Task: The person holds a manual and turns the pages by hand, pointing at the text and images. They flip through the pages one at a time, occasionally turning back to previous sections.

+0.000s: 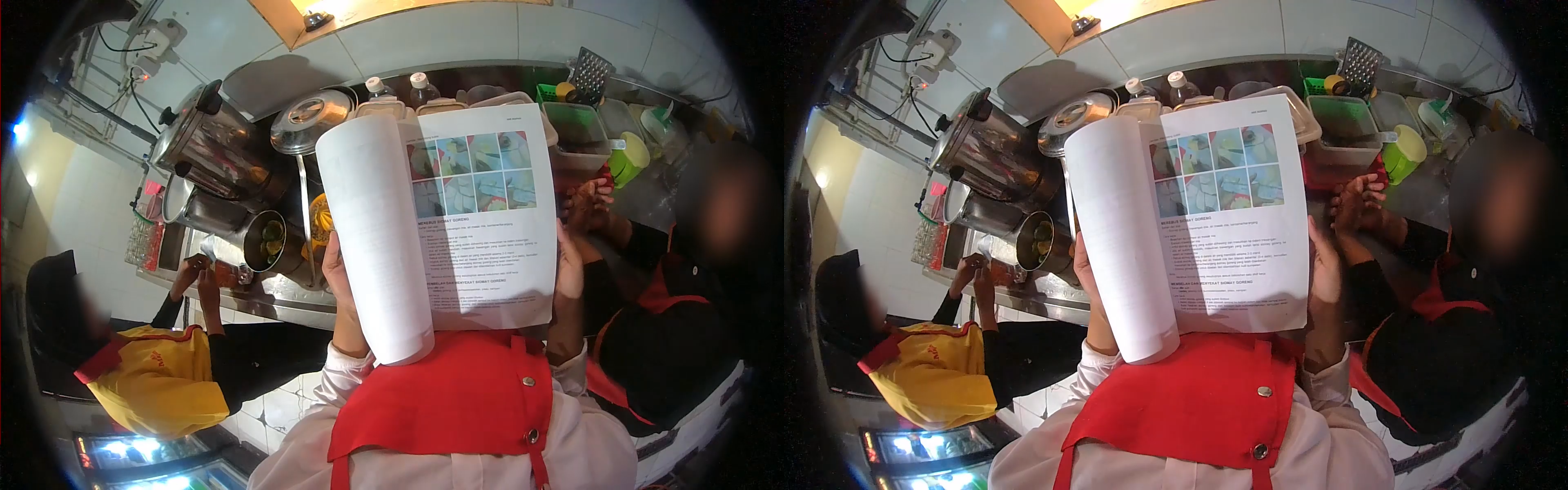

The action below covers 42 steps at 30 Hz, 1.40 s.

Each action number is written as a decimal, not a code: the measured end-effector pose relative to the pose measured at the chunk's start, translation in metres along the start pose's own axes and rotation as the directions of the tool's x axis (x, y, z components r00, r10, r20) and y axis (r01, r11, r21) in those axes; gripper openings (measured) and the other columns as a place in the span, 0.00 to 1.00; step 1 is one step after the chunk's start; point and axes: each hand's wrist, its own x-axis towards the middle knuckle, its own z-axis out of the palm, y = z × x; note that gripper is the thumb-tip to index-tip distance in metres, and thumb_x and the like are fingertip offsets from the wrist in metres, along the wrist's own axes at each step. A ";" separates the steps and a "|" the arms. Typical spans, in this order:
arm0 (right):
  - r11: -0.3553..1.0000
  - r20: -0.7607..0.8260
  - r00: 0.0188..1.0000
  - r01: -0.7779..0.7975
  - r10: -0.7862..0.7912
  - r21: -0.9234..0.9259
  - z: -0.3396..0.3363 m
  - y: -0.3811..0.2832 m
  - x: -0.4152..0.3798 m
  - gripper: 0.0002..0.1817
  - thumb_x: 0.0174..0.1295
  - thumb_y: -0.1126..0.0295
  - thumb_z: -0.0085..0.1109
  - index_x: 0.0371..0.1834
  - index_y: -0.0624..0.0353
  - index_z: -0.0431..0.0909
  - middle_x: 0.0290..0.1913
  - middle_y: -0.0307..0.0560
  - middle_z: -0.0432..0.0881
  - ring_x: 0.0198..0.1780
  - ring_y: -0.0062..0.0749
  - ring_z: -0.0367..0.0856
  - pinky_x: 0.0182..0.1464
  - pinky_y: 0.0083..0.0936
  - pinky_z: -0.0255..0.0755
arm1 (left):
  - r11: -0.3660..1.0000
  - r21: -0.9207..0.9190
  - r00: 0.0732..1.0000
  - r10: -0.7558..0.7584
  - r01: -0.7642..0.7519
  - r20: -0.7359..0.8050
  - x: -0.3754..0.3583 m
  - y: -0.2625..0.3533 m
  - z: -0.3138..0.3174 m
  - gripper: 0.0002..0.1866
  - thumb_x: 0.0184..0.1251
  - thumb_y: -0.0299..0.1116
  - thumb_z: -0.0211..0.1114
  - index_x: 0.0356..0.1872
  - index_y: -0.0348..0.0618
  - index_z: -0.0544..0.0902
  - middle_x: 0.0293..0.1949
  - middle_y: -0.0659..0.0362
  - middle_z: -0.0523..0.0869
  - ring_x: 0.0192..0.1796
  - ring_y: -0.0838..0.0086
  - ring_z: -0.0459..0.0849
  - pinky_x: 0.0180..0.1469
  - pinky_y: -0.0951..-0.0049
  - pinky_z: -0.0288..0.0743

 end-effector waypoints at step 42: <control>0.599 0.379 0.914 0.387 -0.146 -0.701 0.031 0.015 -0.015 0.20 0.55 0.75 0.65 0.53 0.63 0.79 0.46 0.45 0.84 0.46 0.26 0.80 0.51 0.22 0.72 | 0.615 0.740 0.955 -0.082 0.273 -0.285 -0.007 -0.025 0.024 0.27 0.64 0.38 0.62 0.60 0.31 0.69 0.54 0.53 0.79 0.53 0.68 0.80 0.56 0.73 0.71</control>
